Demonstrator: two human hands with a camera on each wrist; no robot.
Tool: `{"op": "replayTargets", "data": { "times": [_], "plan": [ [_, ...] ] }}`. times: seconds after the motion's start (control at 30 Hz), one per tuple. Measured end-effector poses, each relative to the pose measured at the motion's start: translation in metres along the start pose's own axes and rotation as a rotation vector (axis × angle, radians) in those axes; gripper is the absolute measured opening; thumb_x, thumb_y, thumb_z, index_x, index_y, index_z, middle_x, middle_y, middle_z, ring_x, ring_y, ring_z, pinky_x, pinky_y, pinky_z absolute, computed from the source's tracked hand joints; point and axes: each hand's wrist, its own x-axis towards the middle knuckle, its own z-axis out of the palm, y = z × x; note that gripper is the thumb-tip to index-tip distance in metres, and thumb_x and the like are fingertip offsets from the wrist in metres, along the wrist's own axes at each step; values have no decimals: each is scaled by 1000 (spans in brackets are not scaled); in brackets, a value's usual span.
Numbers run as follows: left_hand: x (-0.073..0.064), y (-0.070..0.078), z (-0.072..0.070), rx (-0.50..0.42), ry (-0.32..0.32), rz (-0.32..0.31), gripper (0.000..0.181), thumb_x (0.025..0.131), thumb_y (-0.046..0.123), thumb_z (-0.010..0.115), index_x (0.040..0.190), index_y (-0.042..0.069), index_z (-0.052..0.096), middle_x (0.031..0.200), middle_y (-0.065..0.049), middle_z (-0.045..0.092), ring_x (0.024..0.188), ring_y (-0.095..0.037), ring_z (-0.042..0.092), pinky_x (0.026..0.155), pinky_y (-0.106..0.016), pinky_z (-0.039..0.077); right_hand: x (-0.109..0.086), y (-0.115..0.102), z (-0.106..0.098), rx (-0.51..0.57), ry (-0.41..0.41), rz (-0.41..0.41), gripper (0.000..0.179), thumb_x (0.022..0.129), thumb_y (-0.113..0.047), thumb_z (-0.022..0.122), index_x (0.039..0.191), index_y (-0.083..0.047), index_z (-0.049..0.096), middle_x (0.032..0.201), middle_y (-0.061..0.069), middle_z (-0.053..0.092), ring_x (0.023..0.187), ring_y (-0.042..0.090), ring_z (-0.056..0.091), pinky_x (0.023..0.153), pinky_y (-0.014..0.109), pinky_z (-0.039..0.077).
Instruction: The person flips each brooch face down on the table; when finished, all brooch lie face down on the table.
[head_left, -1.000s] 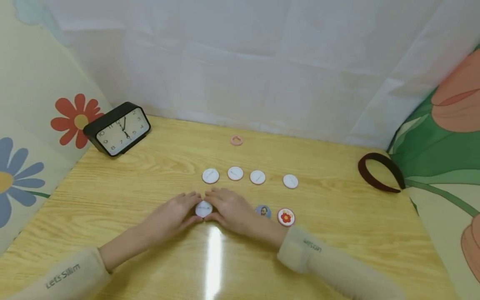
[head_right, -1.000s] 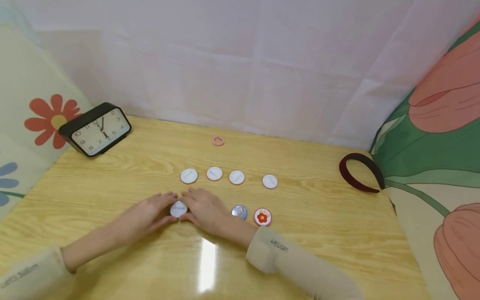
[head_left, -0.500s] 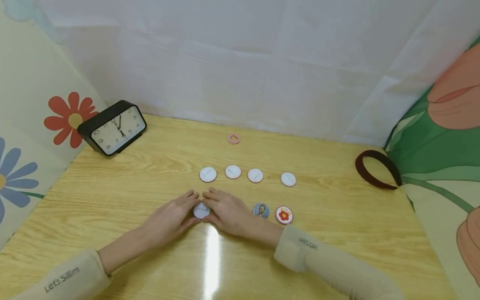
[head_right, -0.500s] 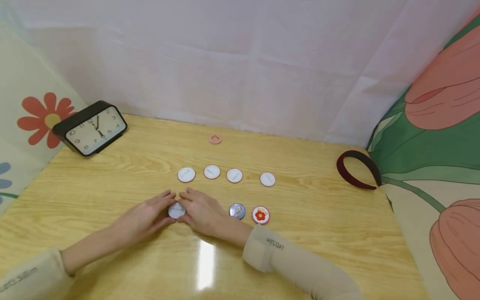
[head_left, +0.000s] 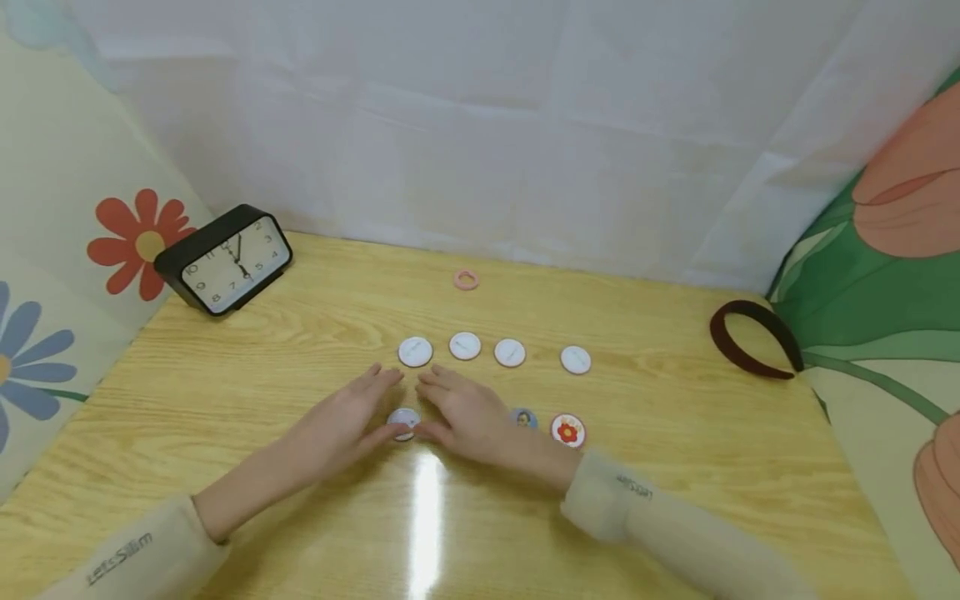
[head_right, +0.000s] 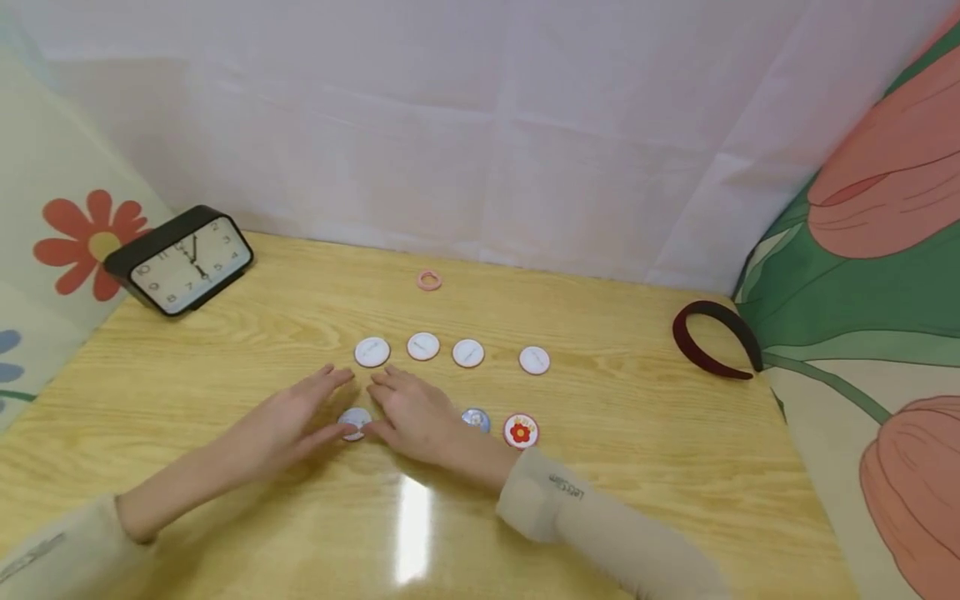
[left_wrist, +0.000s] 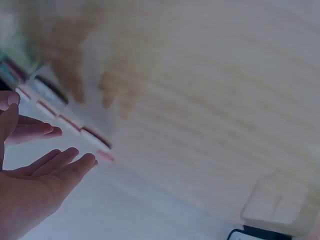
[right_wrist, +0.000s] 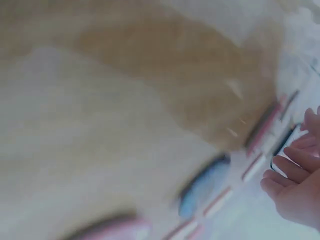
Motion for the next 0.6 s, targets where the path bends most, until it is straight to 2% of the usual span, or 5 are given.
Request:
{"op": "replayTargets", "data": {
  "times": [0.17, 0.27, 0.37, 0.47, 0.6],
  "plan": [
    [19, 15, -6, -30, 7, 12, 78, 87, 36, 74, 141, -8, 39, 141, -31, 44, 131, -47, 41, 104, -56, 40, -14, 18, -25, 65, 41, 45, 60, 92, -43, 66, 134, 0, 56, 143, 14, 50, 137, 28, 40, 108, 41, 41],
    [32, 26, -3, -77, -3, -5, 80, 87, 38, 74, 142, -8, 38, 143, -28, 44, 132, -43, 41, 107, -54, 38, -27, 31, -35, 101, 52, 86, 63, 91, -43, 68, 136, 0, 54, 144, 15, 48, 138, 30, 39, 108, 45, 41],
    [42, 36, 3, -110, -21, -23, 82, 84, 38, 76, 140, -9, 40, 139, -28, 48, 128, -42, 47, 105, -53, 42, -39, 40, -39, 108, 32, 117, 67, 89, -44, 69, 138, 0, 52, 145, 15, 47, 139, 31, 37, 110, 47, 37],
    [46, 41, 12, -103, -49, -39, 86, 80, 39, 80, 138, -10, 41, 137, -28, 49, 124, -42, 50, 104, -51, 43, -48, 46, -37, 102, -17, 108, 71, 90, -46, 68, 139, 1, 49, 146, 16, 45, 140, 32, 34, 114, 46, 32],
    [43, 42, 24, -60, -113, -20, 91, 77, 42, 82, 138, -12, 41, 141, -33, 42, 131, -45, 42, 108, -53, 37, -57, 48, -30, 95, -71, 74, 78, 87, -51, 68, 141, 2, 46, 148, 16, 42, 142, 31, 30, 116, 44, 28]
  ]
}}
